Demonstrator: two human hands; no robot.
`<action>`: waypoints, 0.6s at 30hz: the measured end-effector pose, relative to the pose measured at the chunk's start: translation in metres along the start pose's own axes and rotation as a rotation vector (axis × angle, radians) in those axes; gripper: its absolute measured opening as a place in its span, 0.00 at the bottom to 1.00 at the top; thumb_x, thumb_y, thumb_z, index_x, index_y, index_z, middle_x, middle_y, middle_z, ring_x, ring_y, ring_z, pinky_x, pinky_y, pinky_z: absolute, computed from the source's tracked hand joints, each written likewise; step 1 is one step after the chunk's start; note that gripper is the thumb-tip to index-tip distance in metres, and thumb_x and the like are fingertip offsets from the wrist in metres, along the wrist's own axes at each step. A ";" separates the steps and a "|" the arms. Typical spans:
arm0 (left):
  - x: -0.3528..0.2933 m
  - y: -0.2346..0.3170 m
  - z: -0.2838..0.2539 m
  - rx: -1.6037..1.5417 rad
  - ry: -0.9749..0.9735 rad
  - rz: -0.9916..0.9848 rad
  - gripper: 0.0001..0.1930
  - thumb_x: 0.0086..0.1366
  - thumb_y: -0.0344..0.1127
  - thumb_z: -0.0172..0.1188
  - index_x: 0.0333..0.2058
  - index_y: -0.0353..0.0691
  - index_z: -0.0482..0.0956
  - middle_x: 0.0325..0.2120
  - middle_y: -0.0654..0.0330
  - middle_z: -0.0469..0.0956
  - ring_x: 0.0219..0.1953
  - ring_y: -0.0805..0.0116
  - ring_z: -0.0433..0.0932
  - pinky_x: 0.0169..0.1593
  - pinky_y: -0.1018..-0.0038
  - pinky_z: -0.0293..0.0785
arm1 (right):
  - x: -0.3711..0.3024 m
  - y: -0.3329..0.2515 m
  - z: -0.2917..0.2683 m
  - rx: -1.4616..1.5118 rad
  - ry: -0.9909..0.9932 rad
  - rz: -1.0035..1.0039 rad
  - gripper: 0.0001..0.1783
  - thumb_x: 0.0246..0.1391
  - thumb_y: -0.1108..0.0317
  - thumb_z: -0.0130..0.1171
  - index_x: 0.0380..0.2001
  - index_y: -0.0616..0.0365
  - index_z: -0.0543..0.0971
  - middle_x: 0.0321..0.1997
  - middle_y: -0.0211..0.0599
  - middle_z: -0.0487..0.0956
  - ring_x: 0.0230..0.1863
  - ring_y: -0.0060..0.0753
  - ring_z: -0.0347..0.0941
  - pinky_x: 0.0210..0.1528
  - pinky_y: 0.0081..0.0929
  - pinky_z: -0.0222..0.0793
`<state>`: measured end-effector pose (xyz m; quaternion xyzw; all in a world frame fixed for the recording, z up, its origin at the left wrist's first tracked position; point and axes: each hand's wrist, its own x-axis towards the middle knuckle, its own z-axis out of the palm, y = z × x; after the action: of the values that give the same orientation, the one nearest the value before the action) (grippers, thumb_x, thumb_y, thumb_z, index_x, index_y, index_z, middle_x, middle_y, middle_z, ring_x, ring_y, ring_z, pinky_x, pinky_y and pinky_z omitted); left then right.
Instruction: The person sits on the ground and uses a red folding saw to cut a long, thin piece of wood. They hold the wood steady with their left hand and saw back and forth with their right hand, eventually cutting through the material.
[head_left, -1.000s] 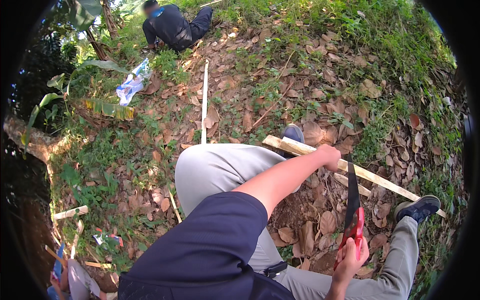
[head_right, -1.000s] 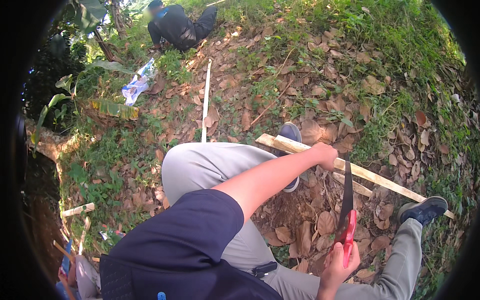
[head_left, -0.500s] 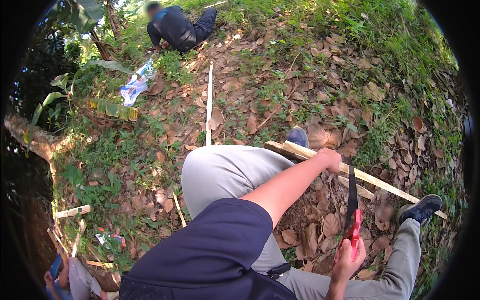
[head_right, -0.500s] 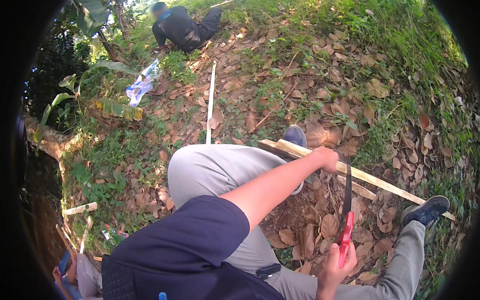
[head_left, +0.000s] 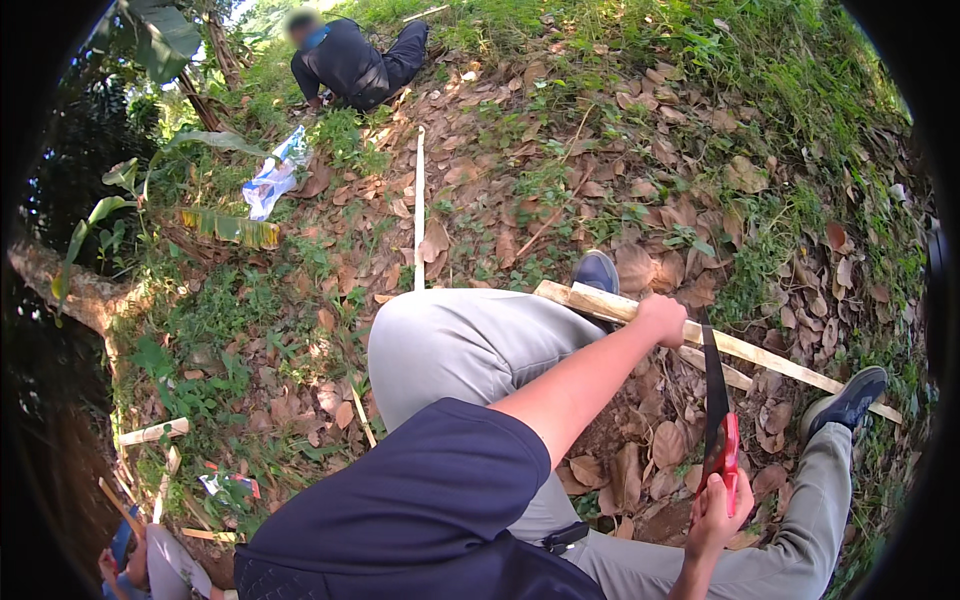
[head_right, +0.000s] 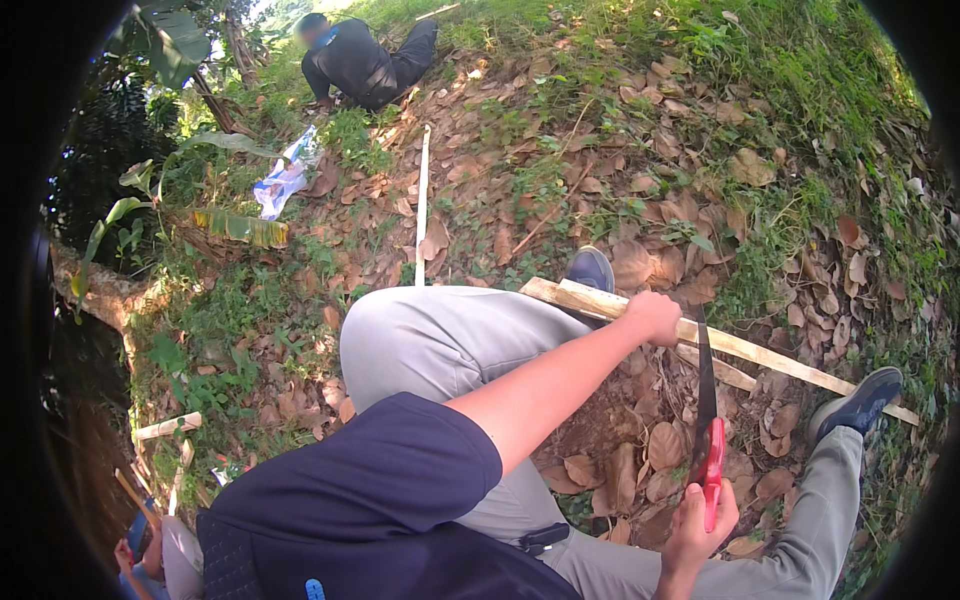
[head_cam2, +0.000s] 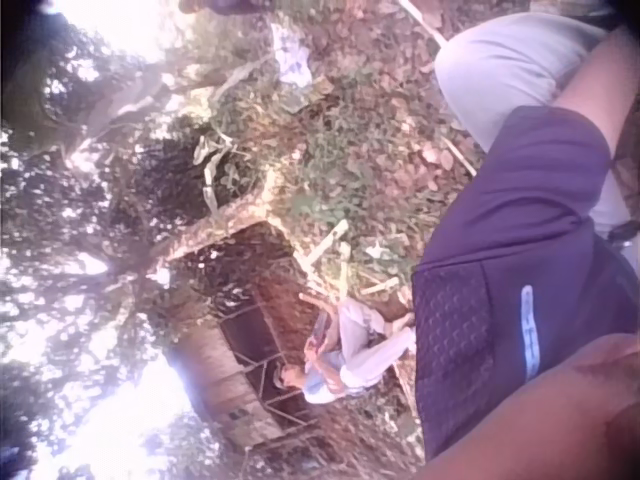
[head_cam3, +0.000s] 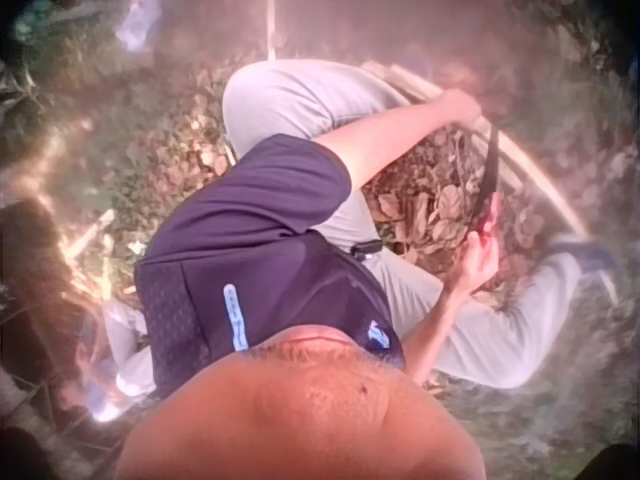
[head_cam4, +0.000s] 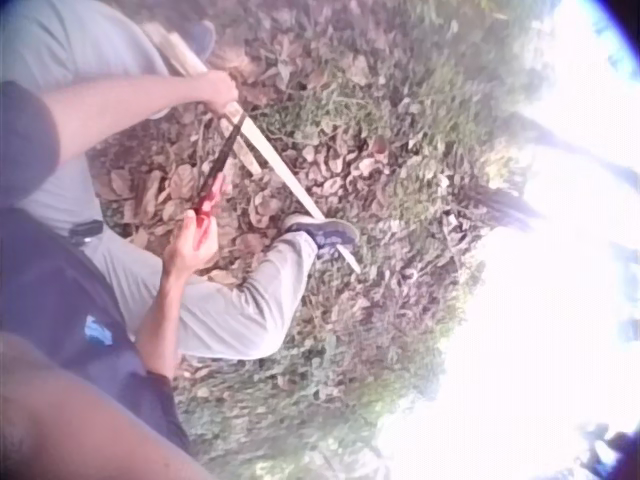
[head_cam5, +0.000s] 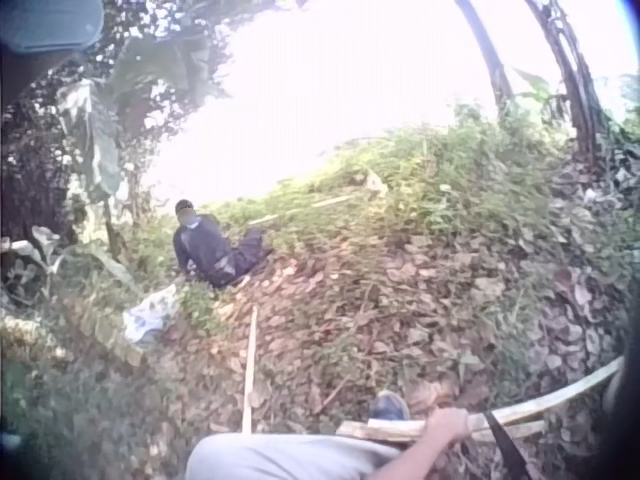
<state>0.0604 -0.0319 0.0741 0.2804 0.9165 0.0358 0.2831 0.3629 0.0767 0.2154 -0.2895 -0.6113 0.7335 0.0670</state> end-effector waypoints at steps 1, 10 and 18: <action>0.000 0.001 -0.001 0.002 -0.006 0.006 0.19 0.51 0.42 0.60 0.41 0.42 0.87 0.42 0.52 0.85 0.47 0.56 0.84 0.51 0.62 0.80 | -0.002 0.002 0.001 -0.030 0.003 -0.010 0.07 0.62 0.70 0.57 0.31 0.56 0.70 0.19 0.17 0.63 0.16 0.07 0.53 0.16 0.14 0.46; 0.012 -0.008 0.017 0.059 0.058 0.076 0.18 0.51 0.42 0.61 0.41 0.45 0.87 0.40 0.54 0.86 0.45 0.56 0.85 0.49 0.61 0.80 | -0.020 0.026 0.024 -0.490 -0.035 -0.268 0.10 0.58 0.72 0.56 0.25 0.61 0.67 0.13 0.31 0.61 0.15 0.24 0.59 0.20 0.30 0.51; 0.023 -0.013 0.020 0.069 0.070 0.126 0.18 0.51 0.43 0.62 0.40 0.47 0.87 0.38 0.55 0.86 0.43 0.57 0.85 0.46 0.62 0.81 | -0.014 0.029 0.030 -0.473 -0.024 -0.263 0.10 0.58 0.73 0.56 0.26 0.61 0.67 0.14 0.32 0.64 0.15 0.25 0.59 0.20 0.30 0.53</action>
<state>0.0493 -0.0325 0.0431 0.3456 0.9070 0.0320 0.2383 0.3663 0.0377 0.1959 -0.2065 -0.7986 0.5589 0.0849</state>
